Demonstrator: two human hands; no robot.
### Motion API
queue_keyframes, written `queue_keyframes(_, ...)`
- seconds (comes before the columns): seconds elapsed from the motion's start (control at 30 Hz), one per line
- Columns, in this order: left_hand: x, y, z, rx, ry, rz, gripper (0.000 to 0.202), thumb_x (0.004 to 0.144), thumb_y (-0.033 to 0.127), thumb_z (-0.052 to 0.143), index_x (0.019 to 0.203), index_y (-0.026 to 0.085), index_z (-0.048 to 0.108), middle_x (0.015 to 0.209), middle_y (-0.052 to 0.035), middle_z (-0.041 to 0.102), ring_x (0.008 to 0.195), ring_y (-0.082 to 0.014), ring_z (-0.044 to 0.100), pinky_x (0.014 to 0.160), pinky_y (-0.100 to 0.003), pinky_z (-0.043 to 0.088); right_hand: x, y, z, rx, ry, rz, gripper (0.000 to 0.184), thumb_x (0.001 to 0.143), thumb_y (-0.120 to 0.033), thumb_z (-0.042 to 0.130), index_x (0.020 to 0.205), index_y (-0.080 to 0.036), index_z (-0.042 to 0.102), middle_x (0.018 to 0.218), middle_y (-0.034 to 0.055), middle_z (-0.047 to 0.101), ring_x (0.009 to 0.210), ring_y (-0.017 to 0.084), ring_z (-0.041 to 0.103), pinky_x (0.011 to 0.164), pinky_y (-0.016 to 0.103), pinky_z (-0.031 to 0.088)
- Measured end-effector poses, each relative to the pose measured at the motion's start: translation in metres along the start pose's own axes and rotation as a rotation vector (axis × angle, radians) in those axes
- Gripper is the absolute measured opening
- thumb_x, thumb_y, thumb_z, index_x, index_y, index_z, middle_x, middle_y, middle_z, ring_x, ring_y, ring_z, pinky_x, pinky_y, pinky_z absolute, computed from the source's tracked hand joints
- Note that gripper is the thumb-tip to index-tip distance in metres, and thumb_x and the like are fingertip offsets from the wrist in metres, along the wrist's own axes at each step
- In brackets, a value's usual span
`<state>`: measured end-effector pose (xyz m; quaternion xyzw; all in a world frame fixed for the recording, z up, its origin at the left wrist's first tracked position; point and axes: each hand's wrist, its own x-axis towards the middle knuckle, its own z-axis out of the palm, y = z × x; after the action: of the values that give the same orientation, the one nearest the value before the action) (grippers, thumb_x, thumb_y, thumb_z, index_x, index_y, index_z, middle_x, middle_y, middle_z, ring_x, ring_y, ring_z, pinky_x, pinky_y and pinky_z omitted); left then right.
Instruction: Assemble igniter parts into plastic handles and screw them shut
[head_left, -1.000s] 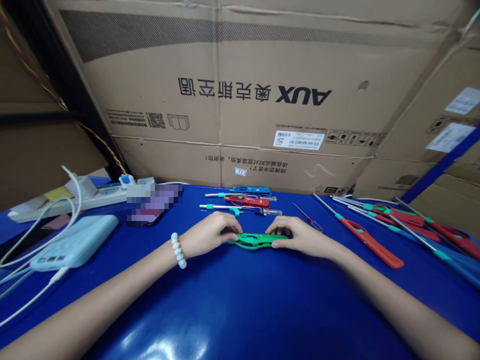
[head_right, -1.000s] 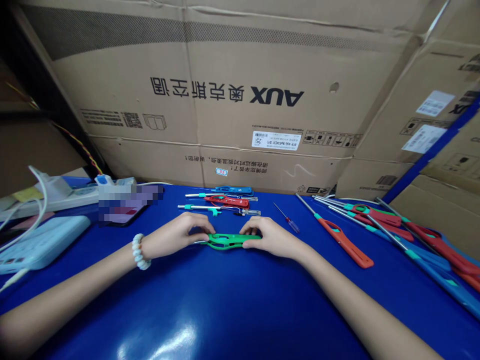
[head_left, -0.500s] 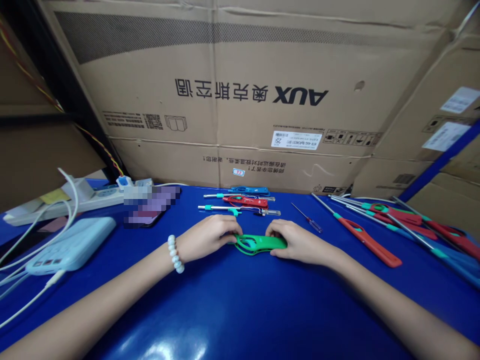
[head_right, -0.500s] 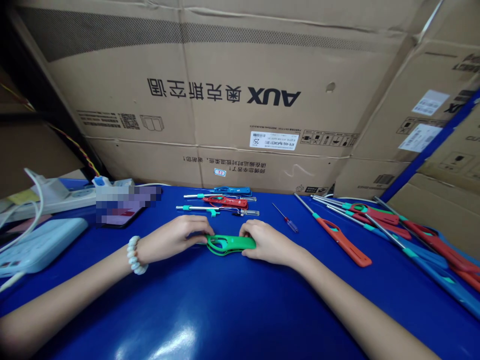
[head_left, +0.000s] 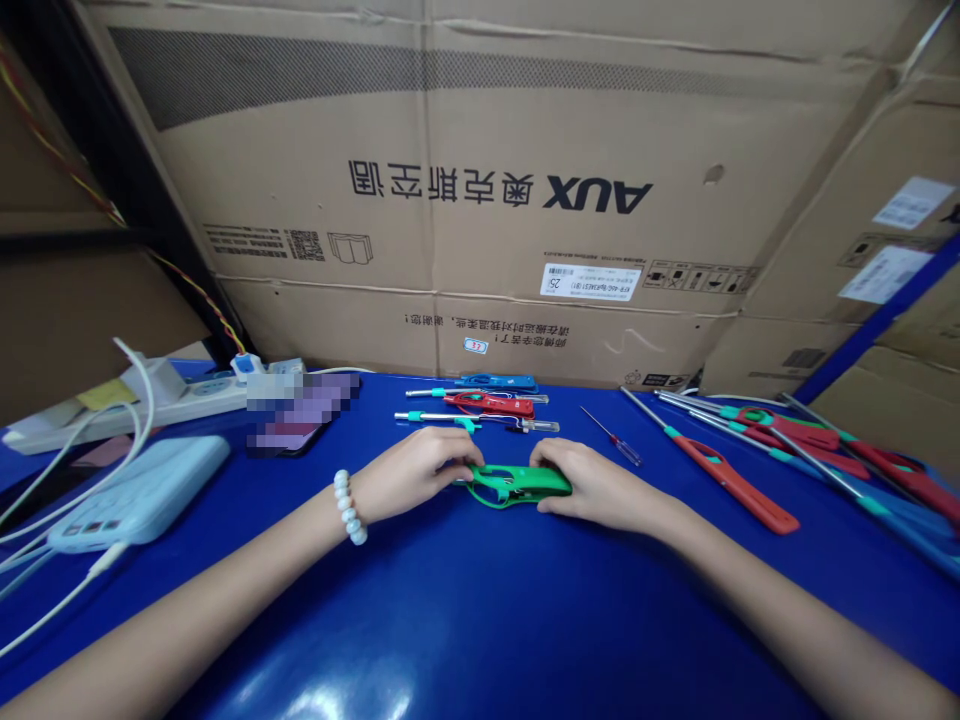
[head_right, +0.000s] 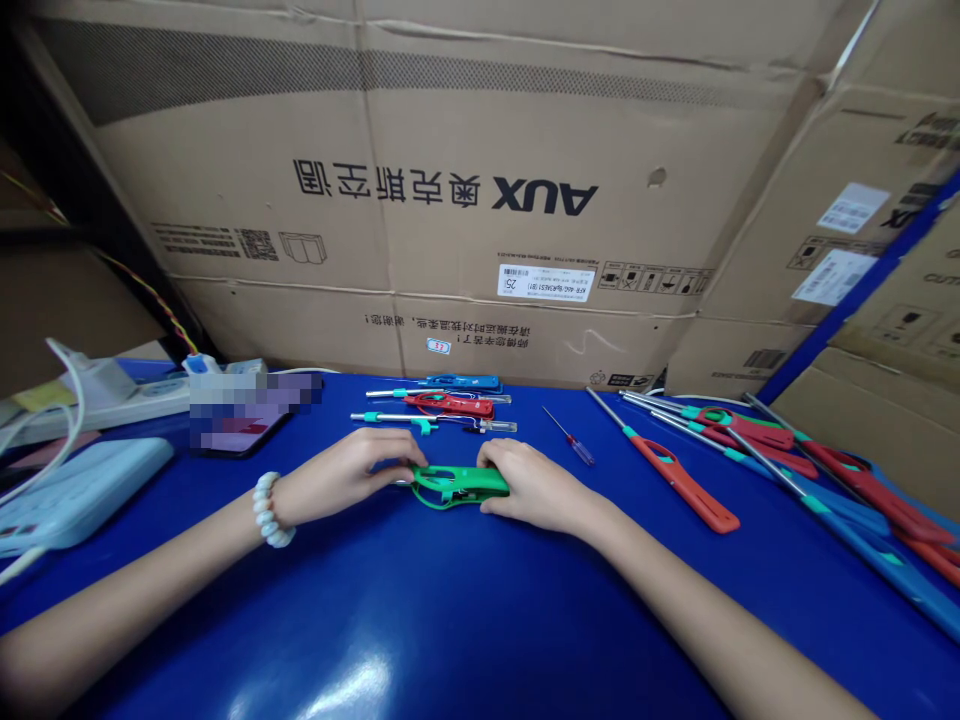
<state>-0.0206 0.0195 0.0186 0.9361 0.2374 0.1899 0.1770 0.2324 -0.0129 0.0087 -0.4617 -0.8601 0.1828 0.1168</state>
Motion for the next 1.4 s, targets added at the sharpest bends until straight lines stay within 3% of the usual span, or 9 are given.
queue_keyframes(0.17,0.0,-0.005,-0.004,-0.023,0.059,-0.053,0.01,0.088,0.02,0.054,0.089,0.015,0.063,0.084,-0.004,0.066,0.078,-0.015,0.059,0.074,-0.027,0.045,0.001,0.006,-0.007,0.071,0.01,-0.036,0.031,0.077,-0.035,0.067,0.102,-0.019,0.057,0.102,0.006,0.061,0.096,0.023,0.055,0.082,0.033,0.041)
queue_keyframes(0.4,0.001,-0.007,-0.007,-0.1,0.08,-0.11,0.009,0.084,0.016,0.058,0.089,0.014,0.065,0.086,-0.0039,0.067,0.077,-0.0142,0.06,0.073,-0.026,0.046,0.001,0.009,-0.012,0.17,0.026,-0.029,0.02,0.083,-0.027,0.06,0.101,-0.019,0.058,0.107,0.006,0.062,0.098,0.022,0.056,0.087,0.035,0.04)
queue_keyframes(0.53,0.0,-0.008,-0.008,-0.174,0.099,-0.163,0.01,0.083,0.018,0.059,0.088,0.014,0.066,0.088,-0.0043,0.068,0.079,-0.0148,0.061,0.076,-0.027,0.047,0.002,0.012,-0.011,0.354,0.05,0.068,0.031,0.079,-0.027,0.062,0.106,-0.019,0.051,0.102,0.0058,0.063,0.09,0.02,0.059,0.077,0.033,0.046)
queue_keyframes(0.63,0.0,-0.011,-0.009,-0.249,0.147,-0.229,0.011,0.082,0.02,0.06,0.088,0.013,0.066,0.09,-0.0048,0.069,0.08,-0.0154,0.063,0.077,-0.028,0.049,0.005,0.018,-0.011,0.456,0.046,0.143,0.024,0.076,-0.028,0.064,0.094,-0.016,0.055,0.085,0.0045,0.065,0.075,0.018,0.06,0.069,0.03,0.048)
queue_keyframes(0.73,0.0,-0.014,-0.011,-0.316,0.21,-0.274,0.012,0.08,0.023,0.062,0.087,0.013,0.066,0.09,-0.0051,0.069,0.082,-0.0165,0.063,0.078,-0.03,0.049,0.008,0.021,-0.01,0.41,0.002,0.102,0.015,0.076,-0.026,0.064,0.084,-0.014,0.063,0.079,0.0045,0.065,0.072,0.017,0.059,0.067,0.029,0.046)
queue_keyframes(0.93,0.001,-0.013,-0.01,-0.354,0.247,-0.309,0.014,0.078,0.026,0.064,0.085,0.014,0.067,0.088,-0.0052,0.069,0.081,-0.0173,0.063,0.078,-0.03,0.049,0.005,0.008,-0.003,0.251,0.021,-0.087,0.013,0.082,-0.02,0.062,0.094,-0.018,0.067,0.089,0.0038,0.066,0.078,0.016,0.058,0.073,0.028,0.045)
queue_keyframes(1.4,0.001,-0.014,-0.008,-0.354,0.235,-0.3,0.013,0.079,0.023,0.063,0.086,0.013,0.067,0.089,-0.0053,0.07,0.081,-0.0165,0.064,0.079,-0.03,0.049,0.005,0.004,0.004,0.07,0.052,-0.073,0.017,0.082,-0.01,0.06,0.095,-0.018,0.067,0.087,0.0041,0.061,0.08,0.016,0.057,0.073,0.028,0.045)
